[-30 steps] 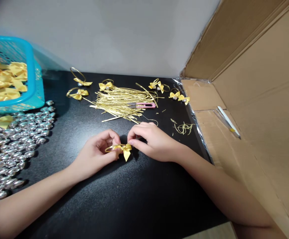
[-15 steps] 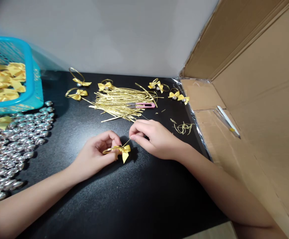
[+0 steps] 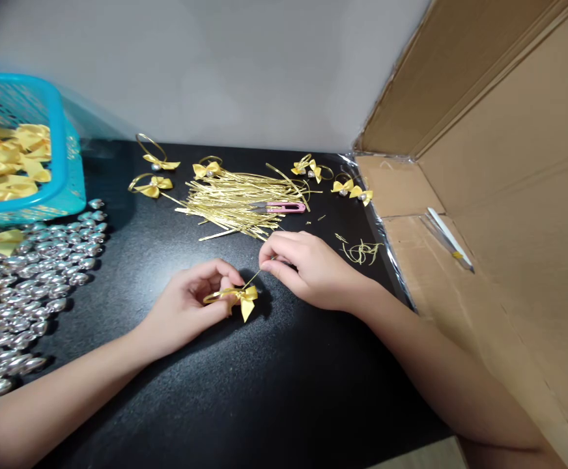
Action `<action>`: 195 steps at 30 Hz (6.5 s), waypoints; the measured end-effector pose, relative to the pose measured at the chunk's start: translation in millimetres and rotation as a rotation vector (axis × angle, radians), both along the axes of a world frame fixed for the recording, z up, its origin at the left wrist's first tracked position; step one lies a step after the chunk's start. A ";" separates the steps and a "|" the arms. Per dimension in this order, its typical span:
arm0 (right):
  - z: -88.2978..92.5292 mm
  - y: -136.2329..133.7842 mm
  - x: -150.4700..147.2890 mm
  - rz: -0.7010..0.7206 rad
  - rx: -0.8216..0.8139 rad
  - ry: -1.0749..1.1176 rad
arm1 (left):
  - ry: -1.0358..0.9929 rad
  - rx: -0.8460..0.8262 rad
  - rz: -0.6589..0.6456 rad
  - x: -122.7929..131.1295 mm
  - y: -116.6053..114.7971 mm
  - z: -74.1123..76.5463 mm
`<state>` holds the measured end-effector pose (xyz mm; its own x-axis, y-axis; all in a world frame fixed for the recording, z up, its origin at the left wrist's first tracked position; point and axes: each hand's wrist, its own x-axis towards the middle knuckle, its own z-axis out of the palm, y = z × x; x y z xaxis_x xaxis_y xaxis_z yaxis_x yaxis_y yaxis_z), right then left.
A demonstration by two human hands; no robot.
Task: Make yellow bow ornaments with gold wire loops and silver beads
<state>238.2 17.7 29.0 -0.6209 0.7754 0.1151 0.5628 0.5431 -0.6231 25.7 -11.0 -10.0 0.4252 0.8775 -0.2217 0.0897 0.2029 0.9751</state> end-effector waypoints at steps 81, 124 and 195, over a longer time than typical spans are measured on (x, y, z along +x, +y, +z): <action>-28.6 -58.7 -14.0 -0.498 -1.081 0.506 | -0.038 0.149 0.000 -3.1 -4.8 -5.1; -30.5 -80.0 -21.0 -0.569 -1.115 0.583 | 0.278 0.743 0.039 -5.1 -15.1 -6.4; -15.0 -17.4 -15.9 -0.149 -0.124 0.063 | -0.021 0.155 0.019 0.1 -1.0 -4.0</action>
